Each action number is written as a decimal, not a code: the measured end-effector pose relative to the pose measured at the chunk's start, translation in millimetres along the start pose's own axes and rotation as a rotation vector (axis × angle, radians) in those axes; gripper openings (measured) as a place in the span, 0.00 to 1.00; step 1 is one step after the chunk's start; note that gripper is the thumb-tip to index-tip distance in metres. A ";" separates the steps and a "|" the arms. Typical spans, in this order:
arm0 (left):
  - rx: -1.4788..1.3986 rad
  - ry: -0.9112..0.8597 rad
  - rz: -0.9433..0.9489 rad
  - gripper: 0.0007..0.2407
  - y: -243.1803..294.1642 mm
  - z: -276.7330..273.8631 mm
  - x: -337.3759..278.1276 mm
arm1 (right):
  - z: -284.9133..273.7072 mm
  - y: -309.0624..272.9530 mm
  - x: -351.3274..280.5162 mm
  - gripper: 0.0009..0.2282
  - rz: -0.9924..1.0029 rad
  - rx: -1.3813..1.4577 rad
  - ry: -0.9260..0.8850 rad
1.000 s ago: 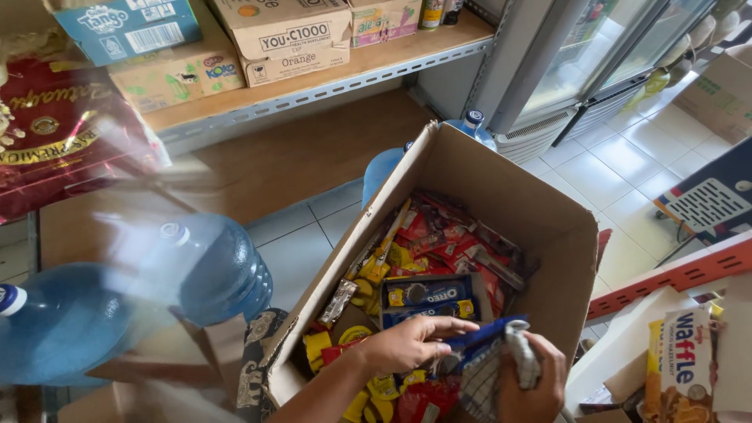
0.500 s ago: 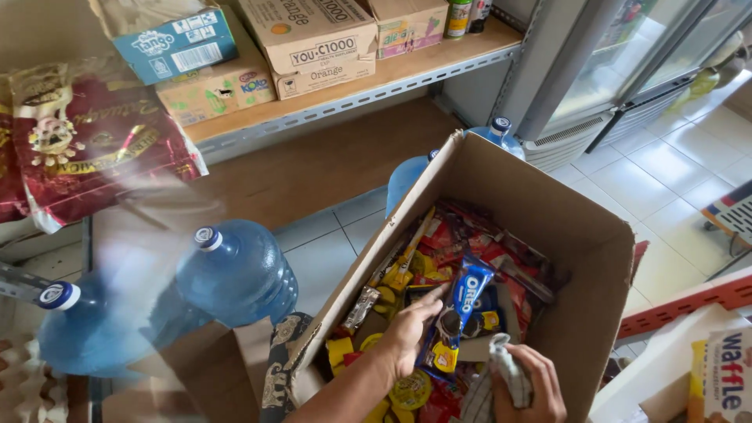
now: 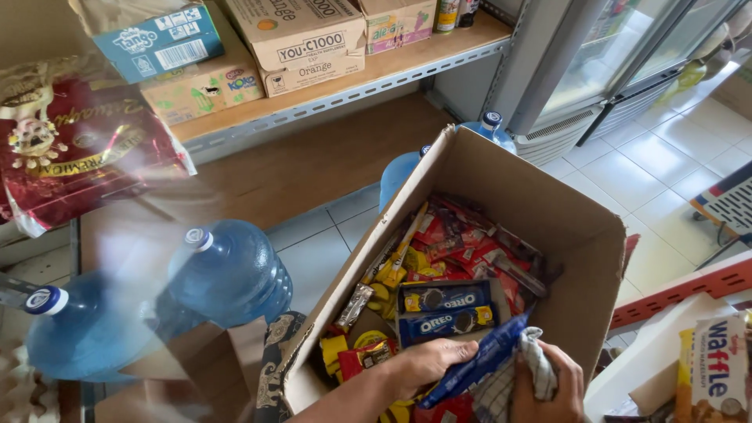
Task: Wiping down individual snack packages with a cloth and organizing them inside a cardboard box.
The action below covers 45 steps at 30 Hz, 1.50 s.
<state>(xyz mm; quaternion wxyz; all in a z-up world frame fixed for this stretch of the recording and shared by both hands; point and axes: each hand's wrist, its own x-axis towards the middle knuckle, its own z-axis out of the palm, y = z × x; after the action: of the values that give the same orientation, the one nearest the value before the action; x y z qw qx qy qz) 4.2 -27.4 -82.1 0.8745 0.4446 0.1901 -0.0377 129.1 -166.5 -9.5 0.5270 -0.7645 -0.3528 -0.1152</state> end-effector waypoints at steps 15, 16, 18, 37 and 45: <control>0.187 0.246 0.145 0.17 -0.4 -0.6 9.8 | 10.6 -24.0 -8.3 0.20 -0.128 -0.051 -0.348; 0.183 0.245 0.145 0.17 0.9 2.9 9.0 | 8.6 -12.5 -7.2 0.20 -0.128 -0.053 -0.350; 0.203 0.165 0.165 0.16 4.2 10.4 8.1 | 4.1 10.9 -4.5 0.17 -0.004 -0.125 -0.165; 0.088 0.261 -0.186 0.43 28.7 24.6 -20.0 | 8.4 -14.2 -19.0 0.21 -0.184 0.289 -0.622; -0.006 0.047 -0.066 0.25 19.3 11.9 -10.6 | -1.3 -4.0 1.9 0.16 0.076 -0.126 -0.140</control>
<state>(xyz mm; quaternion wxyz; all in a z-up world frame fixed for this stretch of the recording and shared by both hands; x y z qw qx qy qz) 2.5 -26.4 -57.1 0.8696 0.4361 0.2250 -0.0554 128.2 -166.2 -5.0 0.4559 -0.8152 -0.3517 -0.0636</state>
